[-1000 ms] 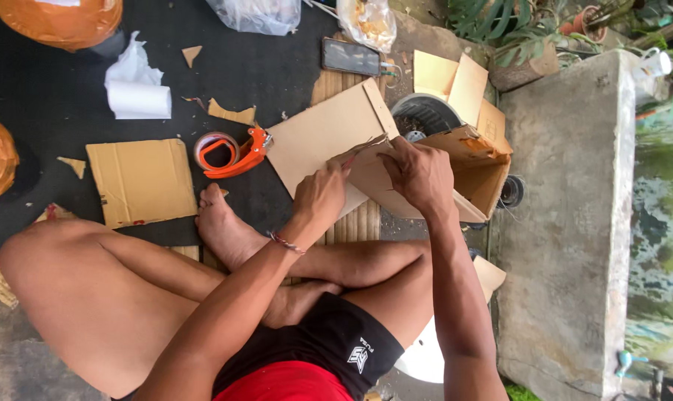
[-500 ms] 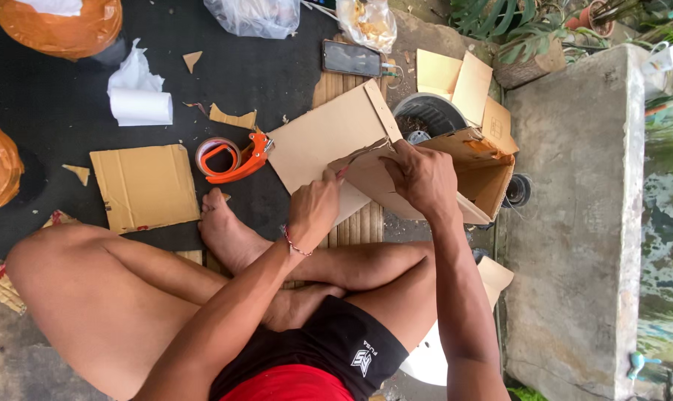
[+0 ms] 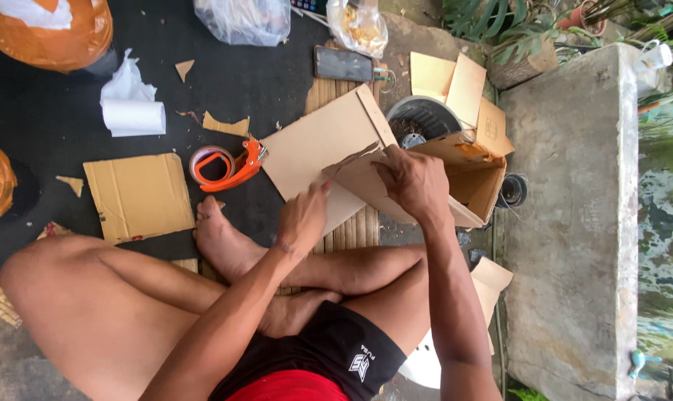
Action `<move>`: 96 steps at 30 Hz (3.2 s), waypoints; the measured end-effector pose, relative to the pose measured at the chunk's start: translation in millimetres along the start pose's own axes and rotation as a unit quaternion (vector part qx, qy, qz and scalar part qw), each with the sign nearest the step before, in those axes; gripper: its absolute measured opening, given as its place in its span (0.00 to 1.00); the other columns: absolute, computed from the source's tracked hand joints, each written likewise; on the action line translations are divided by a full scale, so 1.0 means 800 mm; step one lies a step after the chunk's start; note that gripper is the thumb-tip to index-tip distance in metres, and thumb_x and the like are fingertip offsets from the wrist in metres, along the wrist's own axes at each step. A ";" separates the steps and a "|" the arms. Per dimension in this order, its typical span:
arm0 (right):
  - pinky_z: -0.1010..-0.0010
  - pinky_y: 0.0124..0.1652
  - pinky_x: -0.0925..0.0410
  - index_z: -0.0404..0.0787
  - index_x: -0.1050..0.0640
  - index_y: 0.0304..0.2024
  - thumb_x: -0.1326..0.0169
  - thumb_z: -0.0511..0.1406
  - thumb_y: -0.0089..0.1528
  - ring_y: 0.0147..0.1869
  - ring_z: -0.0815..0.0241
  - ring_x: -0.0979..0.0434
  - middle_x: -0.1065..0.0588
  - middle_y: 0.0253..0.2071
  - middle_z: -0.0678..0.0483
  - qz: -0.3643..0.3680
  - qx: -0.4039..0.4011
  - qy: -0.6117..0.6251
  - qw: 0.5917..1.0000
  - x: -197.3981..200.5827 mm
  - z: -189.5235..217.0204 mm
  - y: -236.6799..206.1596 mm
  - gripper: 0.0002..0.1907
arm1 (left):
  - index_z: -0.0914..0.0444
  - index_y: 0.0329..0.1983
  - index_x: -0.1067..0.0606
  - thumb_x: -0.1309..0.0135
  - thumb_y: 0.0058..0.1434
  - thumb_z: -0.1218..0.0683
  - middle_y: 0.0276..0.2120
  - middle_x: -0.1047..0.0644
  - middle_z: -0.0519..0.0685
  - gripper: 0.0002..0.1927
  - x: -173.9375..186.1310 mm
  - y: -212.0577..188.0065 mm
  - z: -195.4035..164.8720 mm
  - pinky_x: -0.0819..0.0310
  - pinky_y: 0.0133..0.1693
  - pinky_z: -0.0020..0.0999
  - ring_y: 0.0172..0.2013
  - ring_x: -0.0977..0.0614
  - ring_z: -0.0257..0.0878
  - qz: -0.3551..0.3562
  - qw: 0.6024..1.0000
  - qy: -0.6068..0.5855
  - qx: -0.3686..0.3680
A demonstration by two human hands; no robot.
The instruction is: The person assembles a cardboard box by cutting pieces with a utility knife, folding the flaps, and securing them with a tape dispenser. They work on a mat on the ground, surrounded by plant pots and other materials.
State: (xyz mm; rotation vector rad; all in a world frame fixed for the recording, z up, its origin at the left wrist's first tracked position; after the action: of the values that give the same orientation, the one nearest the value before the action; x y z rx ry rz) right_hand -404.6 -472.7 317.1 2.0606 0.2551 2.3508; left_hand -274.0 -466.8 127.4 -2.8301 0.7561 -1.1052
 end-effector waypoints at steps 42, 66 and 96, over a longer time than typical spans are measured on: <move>0.56 0.29 0.33 0.40 0.26 0.33 0.36 0.39 0.61 0.28 0.45 0.24 0.25 0.26 0.49 -0.020 -0.006 0.002 1.000 0.000 0.001 -0.015 0.12 | 0.68 0.40 0.28 0.60 0.76 0.49 0.30 0.19 0.66 0.18 -0.096 0.024 0.081 0.20 0.36 0.54 0.34 0.15 0.60 -0.009 0.997 0.062 0.049; 0.53 0.29 0.33 0.40 0.27 0.32 0.36 0.39 0.59 0.29 0.40 0.24 0.25 0.25 0.45 -0.015 -0.031 0.019 0.999 0.015 0.013 -0.054 0.13 | 0.66 0.44 0.27 0.62 0.73 0.46 0.29 0.20 0.67 0.19 -0.055 -0.075 0.101 0.23 0.38 0.59 0.34 0.17 0.65 0.033 0.997 0.016 0.071; 0.51 0.53 0.33 0.33 0.25 0.59 0.34 0.46 0.52 0.60 0.36 0.25 0.25 0.57 0.35 -0.235 -0.194 0.183 0.935 -0.088 -0.093 -0.177 0.37 | 0.65 0.77 0.60 0.58 0.54 0.65 0.74 0.45 0.62 0.47 0.079 -0.057 -0.016 0.49 0.68 0.42 0.72 0.41 0.54 -0.064 0.941 -0.321 -0.085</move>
State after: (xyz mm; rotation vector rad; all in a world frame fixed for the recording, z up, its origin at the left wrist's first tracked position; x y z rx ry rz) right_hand -482.5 -349.8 221.1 1.2195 0.2276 2.2280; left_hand -222.7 -452.1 185.4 -3.1120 0.6261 -0.0711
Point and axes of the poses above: each hand's wrist, its own y-axis towards the middle knuckle, its own x-axis out of the back of the hand, z = x × y, the point moved 8 cm from there along y, towards the middle knuckle
